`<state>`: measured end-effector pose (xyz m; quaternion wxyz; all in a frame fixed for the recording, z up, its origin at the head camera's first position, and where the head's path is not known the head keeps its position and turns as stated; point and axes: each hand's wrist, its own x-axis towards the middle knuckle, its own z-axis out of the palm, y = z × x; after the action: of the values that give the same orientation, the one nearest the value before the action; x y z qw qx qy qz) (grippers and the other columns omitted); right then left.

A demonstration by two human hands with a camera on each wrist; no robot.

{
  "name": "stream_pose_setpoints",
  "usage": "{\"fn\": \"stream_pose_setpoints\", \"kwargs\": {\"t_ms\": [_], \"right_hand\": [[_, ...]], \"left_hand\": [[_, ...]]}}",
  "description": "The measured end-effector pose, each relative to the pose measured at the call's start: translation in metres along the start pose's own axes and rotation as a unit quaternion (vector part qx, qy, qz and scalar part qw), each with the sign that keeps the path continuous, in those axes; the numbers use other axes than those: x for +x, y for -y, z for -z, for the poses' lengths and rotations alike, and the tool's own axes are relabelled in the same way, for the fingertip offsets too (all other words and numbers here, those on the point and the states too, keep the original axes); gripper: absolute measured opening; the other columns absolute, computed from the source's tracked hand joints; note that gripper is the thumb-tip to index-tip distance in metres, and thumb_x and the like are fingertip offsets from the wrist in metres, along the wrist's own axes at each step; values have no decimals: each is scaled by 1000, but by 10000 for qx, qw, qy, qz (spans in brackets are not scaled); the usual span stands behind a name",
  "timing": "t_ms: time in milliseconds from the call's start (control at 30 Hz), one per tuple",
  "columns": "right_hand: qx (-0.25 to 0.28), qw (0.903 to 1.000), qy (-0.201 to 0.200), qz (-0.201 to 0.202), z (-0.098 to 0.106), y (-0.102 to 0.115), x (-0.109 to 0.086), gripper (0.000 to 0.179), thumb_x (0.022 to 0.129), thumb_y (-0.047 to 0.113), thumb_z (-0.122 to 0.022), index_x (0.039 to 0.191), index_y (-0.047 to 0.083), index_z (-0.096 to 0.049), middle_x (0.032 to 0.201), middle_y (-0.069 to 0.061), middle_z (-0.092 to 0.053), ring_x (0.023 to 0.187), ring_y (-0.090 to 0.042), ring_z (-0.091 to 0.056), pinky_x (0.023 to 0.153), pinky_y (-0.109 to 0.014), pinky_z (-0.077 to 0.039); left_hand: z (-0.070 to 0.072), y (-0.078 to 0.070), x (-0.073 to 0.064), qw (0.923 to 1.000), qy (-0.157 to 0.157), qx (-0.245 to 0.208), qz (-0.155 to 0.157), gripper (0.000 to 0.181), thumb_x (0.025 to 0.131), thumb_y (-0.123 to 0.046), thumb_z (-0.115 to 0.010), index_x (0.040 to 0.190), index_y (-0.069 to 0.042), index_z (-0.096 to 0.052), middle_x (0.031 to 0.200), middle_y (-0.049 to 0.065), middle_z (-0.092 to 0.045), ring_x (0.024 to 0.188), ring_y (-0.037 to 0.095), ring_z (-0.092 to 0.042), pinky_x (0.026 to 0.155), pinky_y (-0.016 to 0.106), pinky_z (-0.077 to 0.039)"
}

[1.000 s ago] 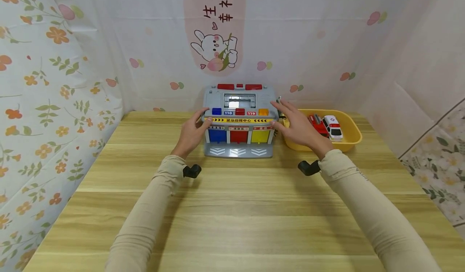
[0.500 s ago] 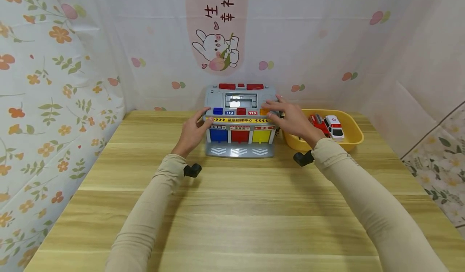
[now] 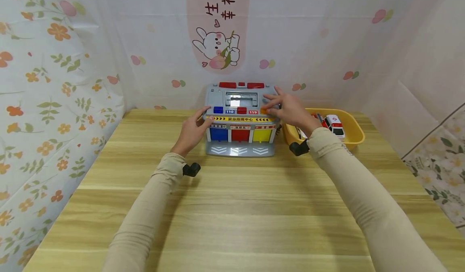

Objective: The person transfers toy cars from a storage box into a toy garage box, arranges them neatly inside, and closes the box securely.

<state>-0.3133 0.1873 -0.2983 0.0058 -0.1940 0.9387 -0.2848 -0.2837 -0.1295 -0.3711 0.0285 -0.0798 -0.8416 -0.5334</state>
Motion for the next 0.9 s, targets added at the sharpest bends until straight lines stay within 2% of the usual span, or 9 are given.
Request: {"fn": "stream_pose_setpoints", "kwargs": {"t_ms": [167,367,700,900], "right_hand": [[26,9997,232,-82,3,-1,2,24,96,11,-65,118,6,-74,158,-4,-43,160,-27,1,127,-64,-2],[111,9994,288,-140,4,-1,3,24,96,11,-66,118,6,-74,159,-4,-42,160,-25,2,127,-63,-2],[-110,9997,193,-112,2,0,-1,26,97,14,-66,121,8,-73,156,-8,-46,159,-28,-11,129,-58,-9],[-167,9997,162,118,3,-3,-6,36,97,18,-66,133,12,-67,156,-11,-48,158,-29,-17,127,-59,-17]], "left_hand": [[0,0,2,10000,0,74,-25,54,100,-47,-55,151,-31,-45,160,13,-40,141,33,-50,114,48,-46],[-1,0,2,9999,-36,88,-43,54,101,-46,-55,151,-29,-45,161,13,-38,141,34,-49,114,48,-45],[-3,1,2,10000,-68,11,-48,54,101,-45,-56,151,-27,-45,161,12,-38,142,33,-48,113,47,-46],[-4,1,2,9999,-104,30,-42,53,101,-44,-55,150,-27,-46,161,12,-39,142,33,-48,112,46,-46]]}}
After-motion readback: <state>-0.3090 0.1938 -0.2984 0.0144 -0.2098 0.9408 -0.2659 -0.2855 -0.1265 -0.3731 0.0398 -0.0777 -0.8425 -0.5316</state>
